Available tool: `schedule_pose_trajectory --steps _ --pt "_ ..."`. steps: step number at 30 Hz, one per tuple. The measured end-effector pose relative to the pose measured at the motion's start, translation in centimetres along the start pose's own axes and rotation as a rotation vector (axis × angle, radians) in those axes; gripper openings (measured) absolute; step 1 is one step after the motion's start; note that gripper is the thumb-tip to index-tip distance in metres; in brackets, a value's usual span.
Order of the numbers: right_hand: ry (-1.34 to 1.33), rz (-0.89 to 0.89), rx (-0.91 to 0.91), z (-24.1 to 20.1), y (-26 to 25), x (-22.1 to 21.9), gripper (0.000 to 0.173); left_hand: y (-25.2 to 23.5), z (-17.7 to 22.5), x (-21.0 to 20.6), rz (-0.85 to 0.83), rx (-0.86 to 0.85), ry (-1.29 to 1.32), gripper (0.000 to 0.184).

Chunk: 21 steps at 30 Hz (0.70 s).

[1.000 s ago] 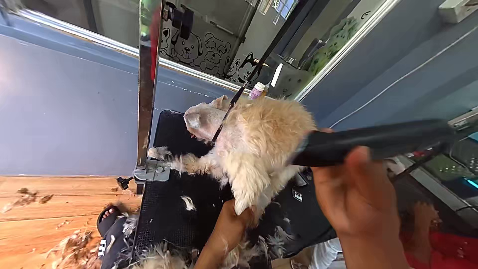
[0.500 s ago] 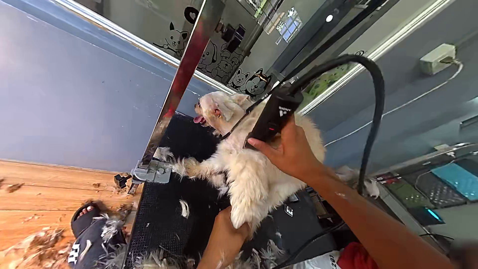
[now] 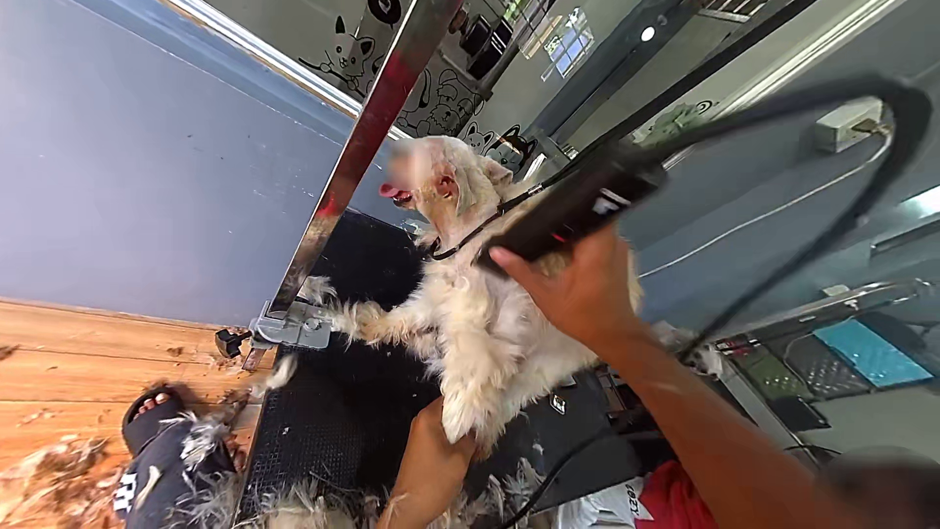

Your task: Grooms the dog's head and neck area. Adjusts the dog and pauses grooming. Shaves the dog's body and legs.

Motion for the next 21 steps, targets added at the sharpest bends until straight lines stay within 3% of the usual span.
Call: schedule_pose_trajectory --steps 3,6,8,11,16,21 --pt "0.171 -0.085 0.046 -0.2 -2.2 -1.3 0.081 0.3 0.4 0.0 0.009 0.031 -0.003 0.028" --pt "0.225 -0.281 0.098 -1.8 -0.3 -2.5 0.082 0.6 -0.3 0.2 0.008 0.064 -0.016 0.029" --pt "0.194 -0.429 0.098 -2.3 0.6 -3.0 0.076 0.8 -0.5 0.1 0.018 0.086 -0.041 0.029" --pt "0.037 -0.602 0.026 -2.0 0.3 -3.2 0.080 1.4 -0.2 -0.5 0.042 0.082 -0.056 0.028" --pt "0.148 -0.180 0.141 -2.3 -4.5 -2.0 0.083 1.5 0.5 -0.6 0.080 0.050 -0.082 0.032" --pt "0.221 -0.440 0.217 -4.1 -5.7 -4.2 0.071 1.2 0.9 -0.1 0.109 0.027 -0.128 0.032"
Point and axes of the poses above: each hand's wrist, its own y-axis away from the middle knuckle, its own x-axis out of the back of the hand, z = x × y, the point moved 3 cm from there along -y, towards the middle knuckle, and after that the axes turned 8 degrees about -z, right-handed, at the moved point
